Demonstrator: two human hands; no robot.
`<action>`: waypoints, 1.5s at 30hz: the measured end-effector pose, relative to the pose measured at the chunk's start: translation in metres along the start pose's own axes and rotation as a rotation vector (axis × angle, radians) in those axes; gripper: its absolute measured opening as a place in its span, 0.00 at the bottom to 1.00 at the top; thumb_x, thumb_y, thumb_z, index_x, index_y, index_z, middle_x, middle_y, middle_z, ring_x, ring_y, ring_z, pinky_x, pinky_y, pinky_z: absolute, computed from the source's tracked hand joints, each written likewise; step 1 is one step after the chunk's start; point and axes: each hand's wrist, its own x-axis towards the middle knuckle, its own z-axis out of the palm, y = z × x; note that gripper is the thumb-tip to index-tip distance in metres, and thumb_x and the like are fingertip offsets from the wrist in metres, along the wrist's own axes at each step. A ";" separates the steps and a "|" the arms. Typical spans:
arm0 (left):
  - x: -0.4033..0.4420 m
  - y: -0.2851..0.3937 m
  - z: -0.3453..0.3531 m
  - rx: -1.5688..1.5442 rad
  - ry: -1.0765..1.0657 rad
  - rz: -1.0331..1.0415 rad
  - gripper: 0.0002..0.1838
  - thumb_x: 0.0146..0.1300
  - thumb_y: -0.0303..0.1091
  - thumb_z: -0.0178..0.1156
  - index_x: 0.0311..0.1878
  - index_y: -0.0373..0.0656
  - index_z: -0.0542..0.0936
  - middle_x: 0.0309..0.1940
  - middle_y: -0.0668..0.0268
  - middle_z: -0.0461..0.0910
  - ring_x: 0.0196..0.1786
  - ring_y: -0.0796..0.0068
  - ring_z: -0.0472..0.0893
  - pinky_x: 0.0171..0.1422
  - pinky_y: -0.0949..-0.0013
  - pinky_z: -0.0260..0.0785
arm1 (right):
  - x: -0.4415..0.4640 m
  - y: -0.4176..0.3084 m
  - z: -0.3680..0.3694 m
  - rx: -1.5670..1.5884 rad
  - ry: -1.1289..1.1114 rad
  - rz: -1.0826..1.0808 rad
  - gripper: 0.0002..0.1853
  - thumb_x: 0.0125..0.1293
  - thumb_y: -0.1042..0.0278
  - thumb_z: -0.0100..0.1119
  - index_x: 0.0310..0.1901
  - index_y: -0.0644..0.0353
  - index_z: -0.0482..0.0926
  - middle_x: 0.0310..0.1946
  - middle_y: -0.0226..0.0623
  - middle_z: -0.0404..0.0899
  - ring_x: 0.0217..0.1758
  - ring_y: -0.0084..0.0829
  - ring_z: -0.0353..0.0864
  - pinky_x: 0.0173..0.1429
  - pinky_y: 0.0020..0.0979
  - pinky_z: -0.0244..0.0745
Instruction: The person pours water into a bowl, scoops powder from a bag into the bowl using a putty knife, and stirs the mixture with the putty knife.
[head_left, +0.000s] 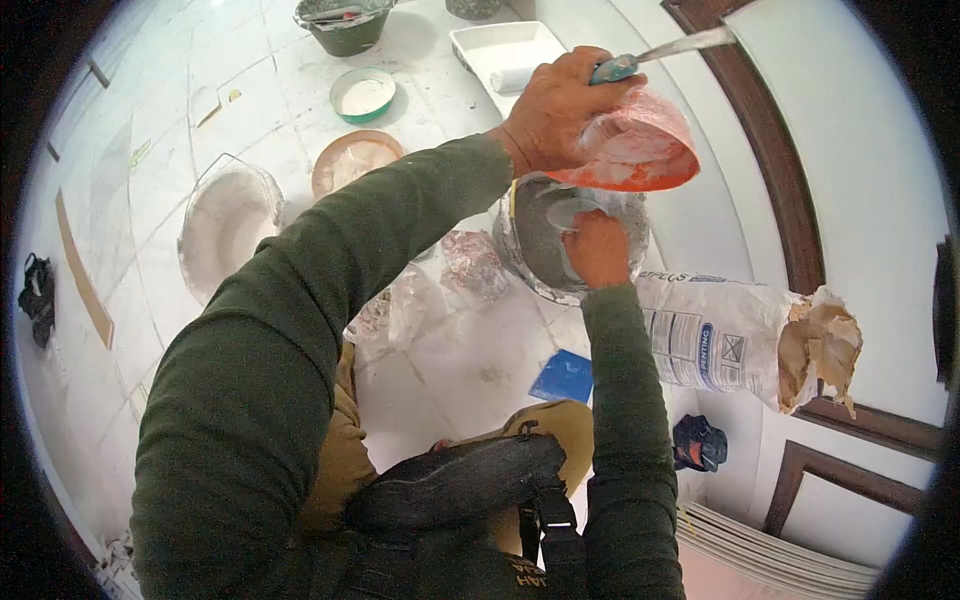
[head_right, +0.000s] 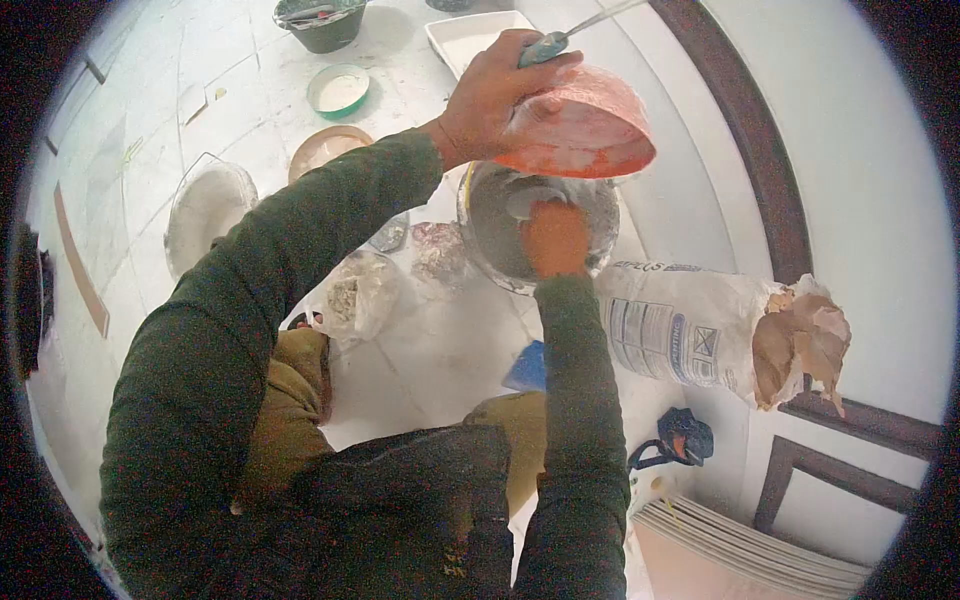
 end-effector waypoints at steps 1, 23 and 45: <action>0.001 0.001 -0.002 -0.008 -0.002 0.004 0.25 0.55 0.43 0.65 0.58 0.50 0.79 0.51 0.55 0.72 0.54 0.52 0.74 0.57 0.56 0.68 | 0.004 -0.002 0.010 0.005 0.016 -0.035 0.12 0.50 0.64 0.65 0.33 0.64 0.81 0.33 0.50 0.80 0.37 0.54 0.80 0.45 0.48 0.75; -0.005 0.014 -0.030 0.101 -0.011 0.018 0.25 0.56 0.46 0.62 0.56 0.49 0.79 0.48 0.57 0.75 0.54 0.53 0.73 0.52 0.52 0.67 | 0.027 0.003 0.109 0.073 -0.304 -0.139 0.09 0.58 0.68 0.61 0.35 0.66 0.82 0.38 0.54 0.81 0.43 0.52 0.82 0.46 0.45 0.78; -0.004 0.021 0.005 0.200 -0.095 -0.253 0.24 0.59 0.46 0.63 0.57 0.48 0.78 0.45 0.56 0.72 0.46 0.54 0.76 0.47 0.54 0.70 | 0.051 0.004 -0.113 0.436 0.232 0.011 0.13 0.59 0.62 0.62 0.33 0.67 0.82 0.20 0.41 0.77 0.23 0.31 0.73 0.31 0.35 0.68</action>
